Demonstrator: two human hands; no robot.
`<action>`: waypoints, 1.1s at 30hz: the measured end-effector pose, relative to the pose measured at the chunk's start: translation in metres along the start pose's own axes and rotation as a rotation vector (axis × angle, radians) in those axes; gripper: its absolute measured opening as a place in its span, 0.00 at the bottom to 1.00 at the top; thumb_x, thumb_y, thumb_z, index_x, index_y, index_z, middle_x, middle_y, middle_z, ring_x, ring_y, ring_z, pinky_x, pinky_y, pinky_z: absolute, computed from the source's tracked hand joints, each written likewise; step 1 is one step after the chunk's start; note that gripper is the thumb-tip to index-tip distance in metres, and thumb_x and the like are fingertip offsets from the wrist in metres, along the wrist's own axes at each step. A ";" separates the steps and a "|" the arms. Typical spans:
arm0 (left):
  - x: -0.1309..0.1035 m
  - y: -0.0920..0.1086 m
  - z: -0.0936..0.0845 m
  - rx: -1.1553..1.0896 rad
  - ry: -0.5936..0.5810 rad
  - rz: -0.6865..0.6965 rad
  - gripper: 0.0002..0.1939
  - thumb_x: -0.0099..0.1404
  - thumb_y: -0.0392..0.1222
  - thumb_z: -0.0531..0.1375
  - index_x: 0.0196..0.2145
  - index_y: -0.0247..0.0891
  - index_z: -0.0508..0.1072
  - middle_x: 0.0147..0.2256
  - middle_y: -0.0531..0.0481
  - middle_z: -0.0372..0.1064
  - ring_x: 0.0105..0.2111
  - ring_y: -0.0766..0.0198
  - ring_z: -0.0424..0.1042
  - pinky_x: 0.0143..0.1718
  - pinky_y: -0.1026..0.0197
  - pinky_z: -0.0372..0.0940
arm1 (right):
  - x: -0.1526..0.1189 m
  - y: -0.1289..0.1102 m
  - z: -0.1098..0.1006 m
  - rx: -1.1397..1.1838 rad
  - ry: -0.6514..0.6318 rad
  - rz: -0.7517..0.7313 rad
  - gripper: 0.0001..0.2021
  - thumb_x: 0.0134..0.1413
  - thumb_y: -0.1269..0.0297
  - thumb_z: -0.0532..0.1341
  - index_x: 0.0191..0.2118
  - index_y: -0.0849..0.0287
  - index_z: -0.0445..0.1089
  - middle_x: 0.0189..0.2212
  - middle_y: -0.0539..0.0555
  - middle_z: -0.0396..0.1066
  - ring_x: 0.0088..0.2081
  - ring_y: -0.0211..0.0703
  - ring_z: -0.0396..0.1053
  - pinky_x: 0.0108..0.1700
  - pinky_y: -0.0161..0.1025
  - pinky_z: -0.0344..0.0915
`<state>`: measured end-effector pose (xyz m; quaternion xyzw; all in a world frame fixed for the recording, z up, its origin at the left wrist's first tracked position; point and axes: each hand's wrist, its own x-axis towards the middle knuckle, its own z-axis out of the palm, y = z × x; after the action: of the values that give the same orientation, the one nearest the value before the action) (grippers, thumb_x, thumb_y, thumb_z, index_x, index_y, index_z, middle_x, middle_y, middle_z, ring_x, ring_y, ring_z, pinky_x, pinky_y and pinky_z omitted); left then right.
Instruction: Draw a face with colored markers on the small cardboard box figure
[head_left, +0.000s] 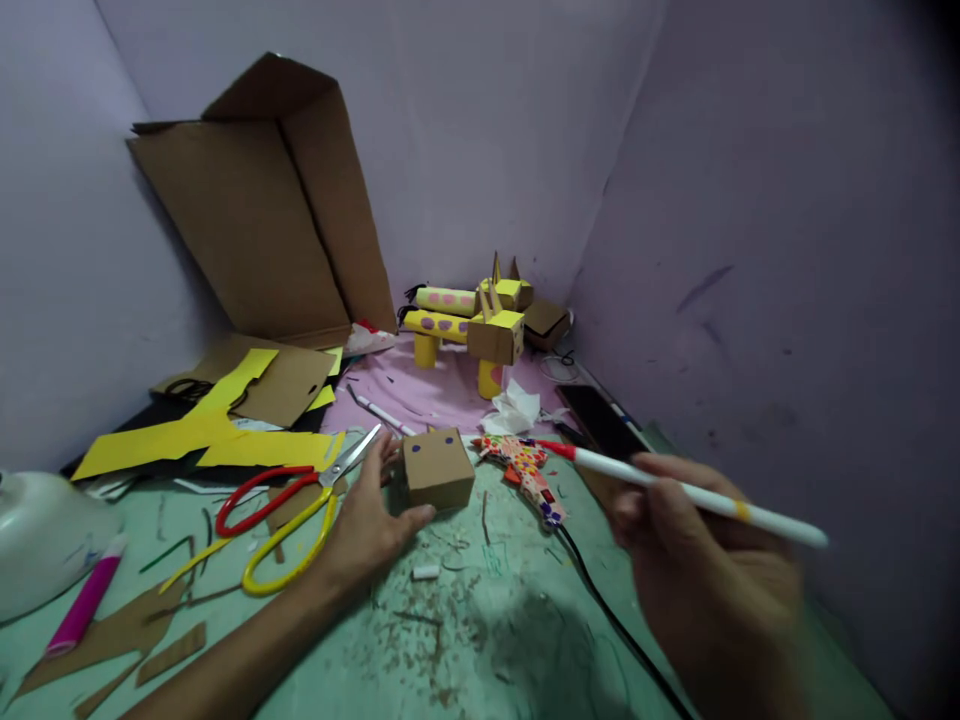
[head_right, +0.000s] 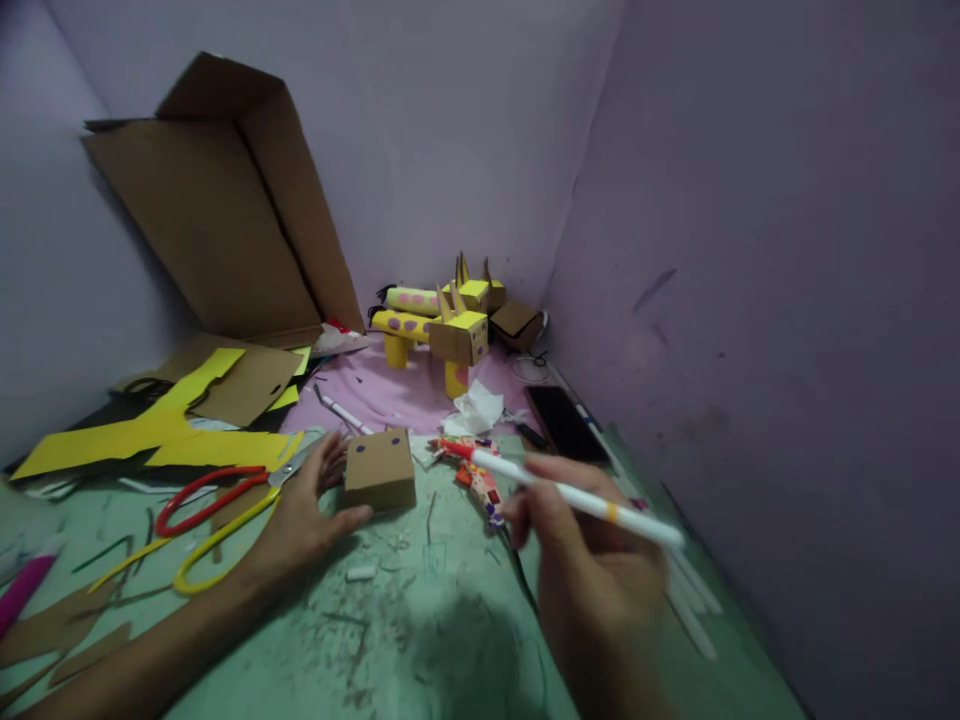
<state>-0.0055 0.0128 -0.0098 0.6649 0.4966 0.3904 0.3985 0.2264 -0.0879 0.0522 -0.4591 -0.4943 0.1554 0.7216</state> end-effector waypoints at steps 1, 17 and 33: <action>0.001 0.000 0.001 -0.011 -0.018 0.009 0.47 0.52 0.42 0.66 0.65 0.36 0.50 0.62 0.30 0.61 0.63 0.41 0.62 0.63 0.35 0.56 | 0.004 0.000 0.019 0.100 0.002 0.026 0.05 0.62 0.58 0.64 0.36 0.51 0.76 0.18 0.47 0.71 0.19 0.36 0.68 0.21 0.32 0.67; -0.022 0.001 0.006 0.056 -0.036 0.202 0.36 0.54 0.38 0.70 0.58 0.43 0.61 0.54 0.41 0.69 0.53 0.46 0.71 0.56 0.42 0.65 | -0.025 0.041 0.041 -0.101 -0.205 -0.006 0.07 0.57 0.71 0.61 0.37 0.54 0.75 0.22 0.48 0.72 0.21 0.37 0.69 0.22 0.30 0.66; -0.019 -0.008 0.007 0.102 -0.011 0.318 0.34 0.55 0.38 0.67 0.58 0.43 0.62 0.54 0.42 0.69 0.53 0.48 0.71 0.57 0.46 0.66 | -0.041 0.049 0.051 -0.127 -0.306 0.085 0.07 0.63 0.64 0.59 0.34 0.56 0.72 0.25 0.50 0.71 0.28 0.41 0.70 0.26 0.35 0.61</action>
<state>-0.0051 -0.0049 -0.0218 0.7567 0.4023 0.4189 0.3002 0.1755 -0.0636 -0.0067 -0.4954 -0.5874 0.2224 0.6000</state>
